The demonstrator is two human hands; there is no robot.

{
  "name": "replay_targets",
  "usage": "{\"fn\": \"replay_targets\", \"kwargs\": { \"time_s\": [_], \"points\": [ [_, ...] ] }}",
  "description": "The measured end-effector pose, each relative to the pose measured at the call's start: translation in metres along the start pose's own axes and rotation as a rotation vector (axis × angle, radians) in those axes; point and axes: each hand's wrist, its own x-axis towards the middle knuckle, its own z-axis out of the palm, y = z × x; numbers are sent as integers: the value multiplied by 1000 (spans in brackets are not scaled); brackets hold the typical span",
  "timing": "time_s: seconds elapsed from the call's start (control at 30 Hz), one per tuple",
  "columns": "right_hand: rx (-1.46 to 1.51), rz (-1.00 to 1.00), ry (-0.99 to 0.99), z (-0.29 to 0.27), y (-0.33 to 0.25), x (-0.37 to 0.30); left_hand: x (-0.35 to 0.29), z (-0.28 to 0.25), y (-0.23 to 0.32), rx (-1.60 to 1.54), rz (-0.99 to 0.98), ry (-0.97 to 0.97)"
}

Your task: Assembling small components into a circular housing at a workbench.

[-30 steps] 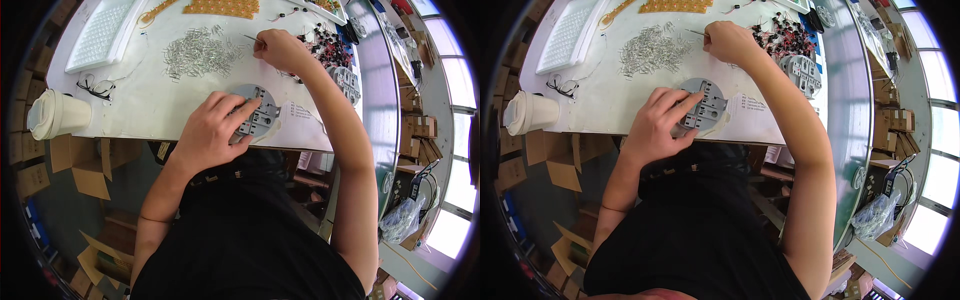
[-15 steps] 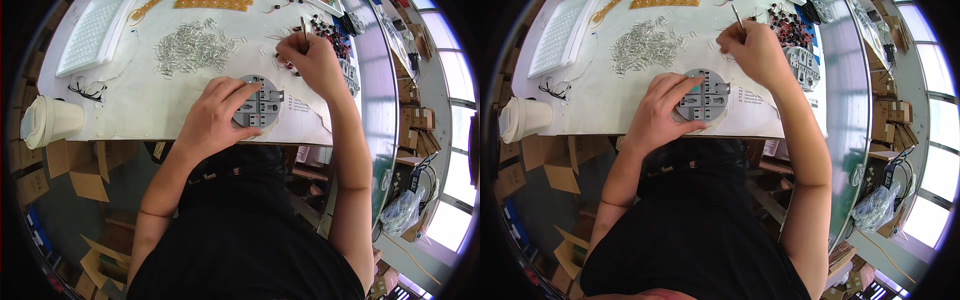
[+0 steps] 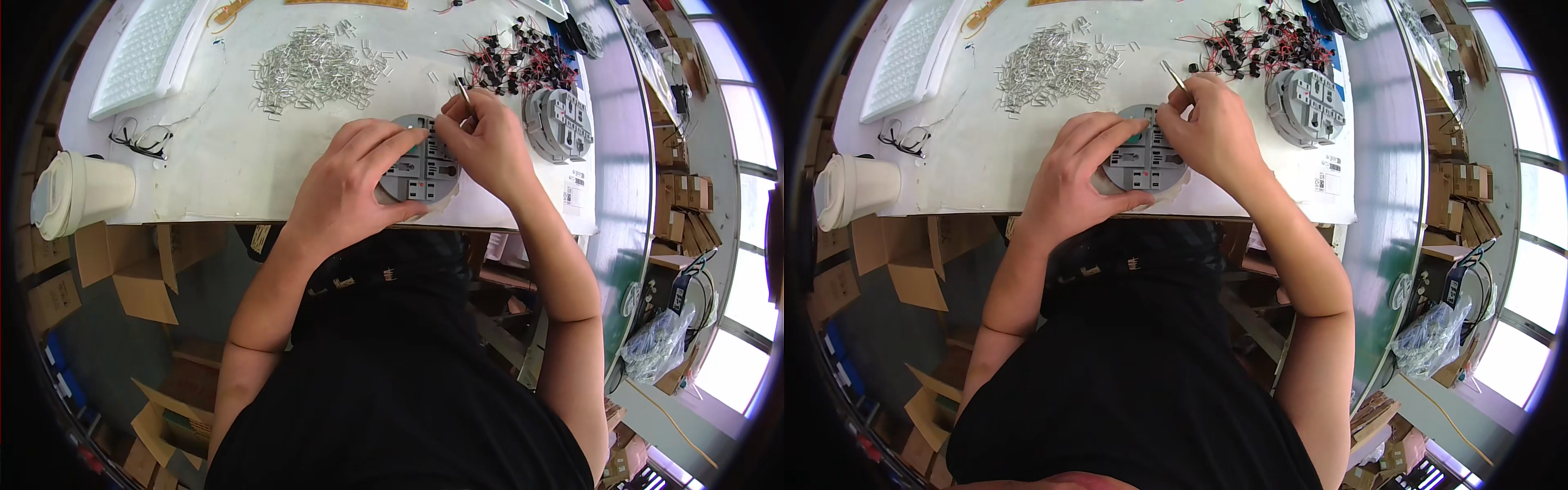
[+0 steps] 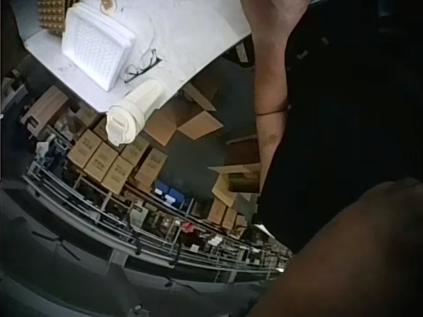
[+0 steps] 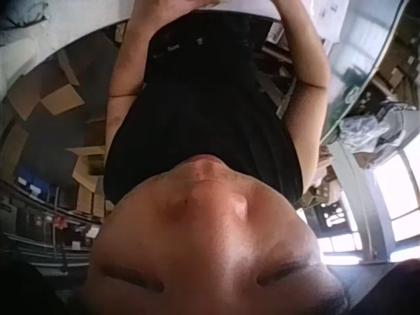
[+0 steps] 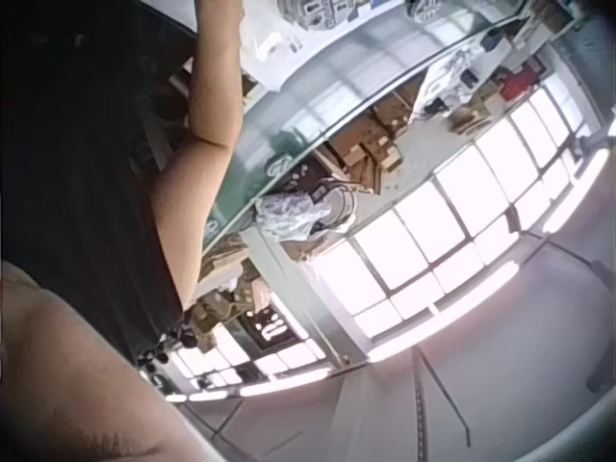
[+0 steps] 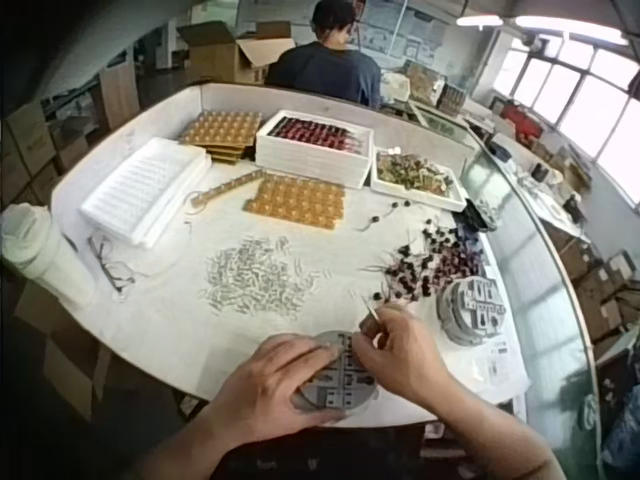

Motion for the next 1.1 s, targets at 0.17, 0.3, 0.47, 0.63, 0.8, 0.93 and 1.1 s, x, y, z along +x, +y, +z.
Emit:
{"fn": "replay_targets", "kwargs": {
  "time_s": [0.17,0.3,0.47,0.63,0.8,0.93,1.1],
  "points": [
    [40,23,45,9,-1,-1,-1,-3,0,-9,2,-6],
    [93,33,27,12,3,1,-3,-5,-2,-12,10,-4],
    [201,39,-35,11,7,2,-4,-8,-4,6,15,-10],
    [265,114,-35,14,6,3,-5,-9,-5,-18,11,3],
    [92,-41,-11,16,9,2,-8,-7,-9,-25,15,5],
    [-24,-57,-24,14,0,1,-10,-6,-12,-25,16,-2],
    [20,135,-182,0,7,6,-6,-2,-11,-20,15,-17]
  ]
}}
